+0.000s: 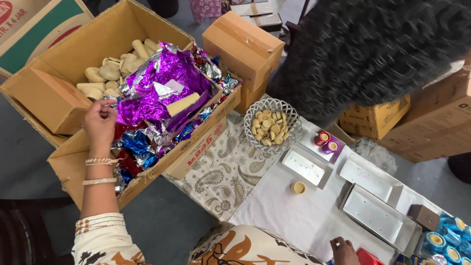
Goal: The person wraps small, round, light-colored candies in shiny purple foil. They pick up a candy, place it on a piece of foil, fold the foil around it, and then use scissors to trim the excess material. The wrapped candies are placed into a white tray.
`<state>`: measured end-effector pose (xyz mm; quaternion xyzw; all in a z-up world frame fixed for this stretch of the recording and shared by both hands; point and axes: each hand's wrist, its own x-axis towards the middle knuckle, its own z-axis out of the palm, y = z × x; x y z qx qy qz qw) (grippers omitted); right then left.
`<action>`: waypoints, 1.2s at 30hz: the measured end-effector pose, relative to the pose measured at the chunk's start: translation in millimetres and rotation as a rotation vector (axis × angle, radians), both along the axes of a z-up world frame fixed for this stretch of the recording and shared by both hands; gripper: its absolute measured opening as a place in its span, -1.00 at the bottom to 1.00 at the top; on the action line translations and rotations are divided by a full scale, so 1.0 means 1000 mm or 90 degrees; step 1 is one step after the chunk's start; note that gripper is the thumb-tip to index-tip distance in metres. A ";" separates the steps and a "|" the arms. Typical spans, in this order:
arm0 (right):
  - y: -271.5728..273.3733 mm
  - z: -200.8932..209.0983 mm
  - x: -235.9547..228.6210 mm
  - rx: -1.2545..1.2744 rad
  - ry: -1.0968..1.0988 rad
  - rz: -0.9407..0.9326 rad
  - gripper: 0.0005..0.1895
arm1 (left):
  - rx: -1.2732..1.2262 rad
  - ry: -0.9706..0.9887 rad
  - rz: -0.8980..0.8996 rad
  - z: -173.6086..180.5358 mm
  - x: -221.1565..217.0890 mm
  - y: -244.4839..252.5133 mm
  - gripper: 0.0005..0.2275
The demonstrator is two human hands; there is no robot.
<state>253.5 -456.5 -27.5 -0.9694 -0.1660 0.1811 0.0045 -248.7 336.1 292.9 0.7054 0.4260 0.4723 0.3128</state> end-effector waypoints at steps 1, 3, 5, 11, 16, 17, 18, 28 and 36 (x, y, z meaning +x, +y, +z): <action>0.008 0.010 -0.001 0.001 0.000 0.003 -0.74 | 0.001 0.000 0.003 0.004 0.000 -0.002 -0.79; 0.022 0.032 -0.006 -0.005 0.012 -0.008 -0.77 | 0.044 -0.135 -0.007 0.013 -0.001 -0.006 -0.86; 0.033 0.047 -0.013 0.001 0.003 -0.003 -0.79 | 0.033 -0.235 -0.017 0.020 0.001 -0.010 -0.82; 0.054 0.062 -0.021 0.032 0.016 0.016 -0.81 | -0.011 -0.382 0.022 0.017 -0.003 -0.008 -0.81; 0.059 0.064 -0.027 0.033 0.040 -0.004 -0.81 | -0.017 -0.258 -0.001 0.029 0.012 -0.027 -0.81; 0.060 0.064 -0.028 0.034 0.041 0.002 -0.82 | 0.058 -0.141 0.005 0.055 0.029 -0.045 -0.74; 0.060 0.065 -0.028 0.033 0.042 0.008 -0.83 | 0.130 -0.023 0.012 0.081 0.044 -0.065 -0.63; 0.065 0.077 -0.037 0.066 0.034 0.009 -0.80 | 0.106 -0.108 0.165 0.053 0.022 -0.046 -0.79; 0.070 0.080 -0.040 0.082 0.042 -0.008 -0.81 | 0.113 -0.500 0.104 0.065 0.023 -0.063 -0.87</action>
